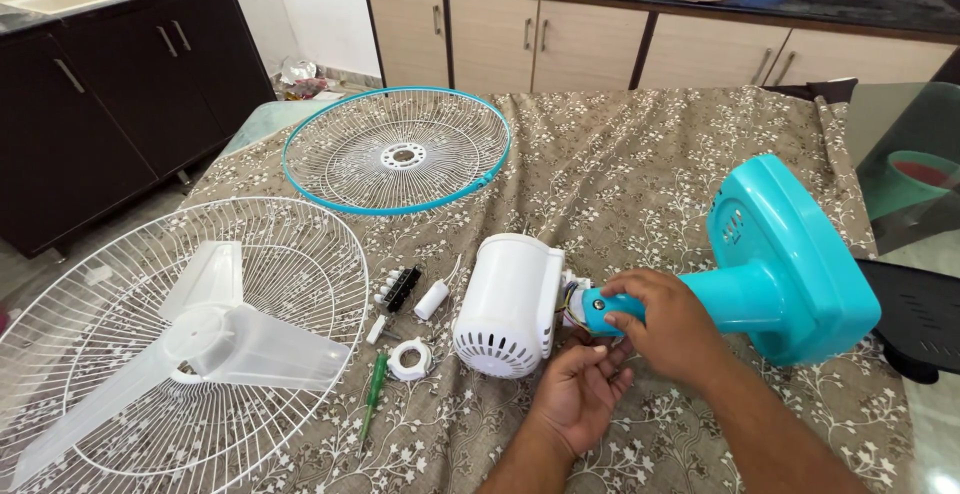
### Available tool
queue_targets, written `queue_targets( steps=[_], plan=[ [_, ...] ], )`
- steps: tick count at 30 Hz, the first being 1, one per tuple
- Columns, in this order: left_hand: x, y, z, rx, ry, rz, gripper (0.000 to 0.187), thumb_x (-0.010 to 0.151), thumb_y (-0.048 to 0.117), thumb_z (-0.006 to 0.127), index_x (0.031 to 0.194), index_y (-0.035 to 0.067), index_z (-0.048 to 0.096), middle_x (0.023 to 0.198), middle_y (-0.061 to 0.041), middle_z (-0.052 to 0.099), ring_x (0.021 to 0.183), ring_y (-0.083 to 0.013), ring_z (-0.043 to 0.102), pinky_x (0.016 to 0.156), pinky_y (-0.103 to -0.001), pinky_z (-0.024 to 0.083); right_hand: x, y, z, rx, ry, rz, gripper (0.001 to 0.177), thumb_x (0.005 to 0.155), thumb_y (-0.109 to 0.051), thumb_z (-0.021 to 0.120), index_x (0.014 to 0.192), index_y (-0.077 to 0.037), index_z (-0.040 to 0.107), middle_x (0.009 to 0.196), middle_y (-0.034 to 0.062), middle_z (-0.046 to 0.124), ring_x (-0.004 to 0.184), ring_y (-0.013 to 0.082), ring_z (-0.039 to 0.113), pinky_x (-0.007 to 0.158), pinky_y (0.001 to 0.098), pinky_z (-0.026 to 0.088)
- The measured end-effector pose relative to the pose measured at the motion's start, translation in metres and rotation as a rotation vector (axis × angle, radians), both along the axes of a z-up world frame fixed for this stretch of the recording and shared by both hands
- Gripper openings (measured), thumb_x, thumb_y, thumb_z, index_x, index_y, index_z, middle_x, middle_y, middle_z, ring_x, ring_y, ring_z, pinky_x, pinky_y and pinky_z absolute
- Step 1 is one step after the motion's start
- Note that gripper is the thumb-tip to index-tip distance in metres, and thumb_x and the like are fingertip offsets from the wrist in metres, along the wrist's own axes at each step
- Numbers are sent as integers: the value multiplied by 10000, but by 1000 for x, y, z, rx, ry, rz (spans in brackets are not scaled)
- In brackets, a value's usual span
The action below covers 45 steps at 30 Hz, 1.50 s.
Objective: The person disassembles an electric fan on a table. They use a screwdriver to remove screws from the fan's neck and motor housing, then separate the motor casing to expose the internal components.
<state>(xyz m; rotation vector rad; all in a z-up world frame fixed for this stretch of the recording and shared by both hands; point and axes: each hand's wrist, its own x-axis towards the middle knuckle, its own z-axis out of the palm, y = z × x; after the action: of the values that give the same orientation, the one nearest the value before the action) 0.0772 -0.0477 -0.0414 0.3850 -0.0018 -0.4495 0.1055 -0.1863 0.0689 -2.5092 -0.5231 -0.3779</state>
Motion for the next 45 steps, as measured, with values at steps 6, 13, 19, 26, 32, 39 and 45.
queue_targets(
  steps=[6, 13, 19, 26, 32, 39, 45],
  plan=[
    [2, 0, -1, -10, 6, -62, 306, 910, 166, 657, 1208, 188, 591, 1197, -5, 657, 1141, -192, 619, 940, -374, 474, 3, 0, 1, -23, 0, -12, 287, 736, -197, 826, 1004, -119, 761, 1114, 53, 748, 1056, 283, 681, 939, 418, 525],
    [3, -2, -3, 16, 15, -39, 348, 916, 156, 639, 1252, 203, 563, 1199, -5, 663, 1126, -175, 616, 909, -364, 470, 2, 6, 1, -8, -44, -18, 259, 704, -243, 853, 934, -144, 787, 1086, 50, 753, 1050, 271, 690, 960, 421, 521],
    [5, -3, -8, 20, 7, -7, 345, 908, 134, 629, 1245, 175, 565, 1207, -6, 672, 1153, -171, 620, 921, -371, 482, 0, 4, 1, -7, -14, -32, 254, 706, -239, 853, 935, -153, 789, 1107, 48, 749, 1066, 271, 684, 956, 425, 519],
    [5, -3, -7, 7, 14, -18, 306, 927, 143, 624, 1232, 156, 601, 1218, -24, 664, 1151, -182, 610, 933, -373, 483, -1, 5, 3, -13, -6, -29, 258, 705, -223, 859, 941, -153, 783, 1109, 39, 749, 1074, 269, 680, 958, 424, 518],
    [2, -2, 0, 19, 18, -12, 336, 931, 142, 625, 1262, 157, 575, 1222, -28, 654, 1148, -183, 606, 932, -374, 484, -1, 5, 2, -10, 12, -50, 262, 703, -220, 865, 945, -157, 785, 1122, 32, 745, 1090, 266, 667, 964, 426, 508],
    [7, -4, -13, -7, -20, -29, 304, 971, 153, 610, 1273, 158, 574, 1197, -19, 671, 1128, -169, 627, 939, -376, 483, -8, 13, 2, 58, -172, 7, 262, 703, -197, 851, 931, -98, 766, 1107, 98, 727, 1046, 304, 680, 917, 448, 524],
    [10, -5, -44, -309, -71, -154, 478, 1070, 429, 560, 1365, 53, 550, 1284, -135, 649, 1198, -262, 611, 1025, -440, 487, -54, 71, -8, 196, -322, 198, 162, 752, -174, 786, 864, -92, 703, 1004, 70, 747, 930, 274, 721, 820, 390, 576]
  ],
)
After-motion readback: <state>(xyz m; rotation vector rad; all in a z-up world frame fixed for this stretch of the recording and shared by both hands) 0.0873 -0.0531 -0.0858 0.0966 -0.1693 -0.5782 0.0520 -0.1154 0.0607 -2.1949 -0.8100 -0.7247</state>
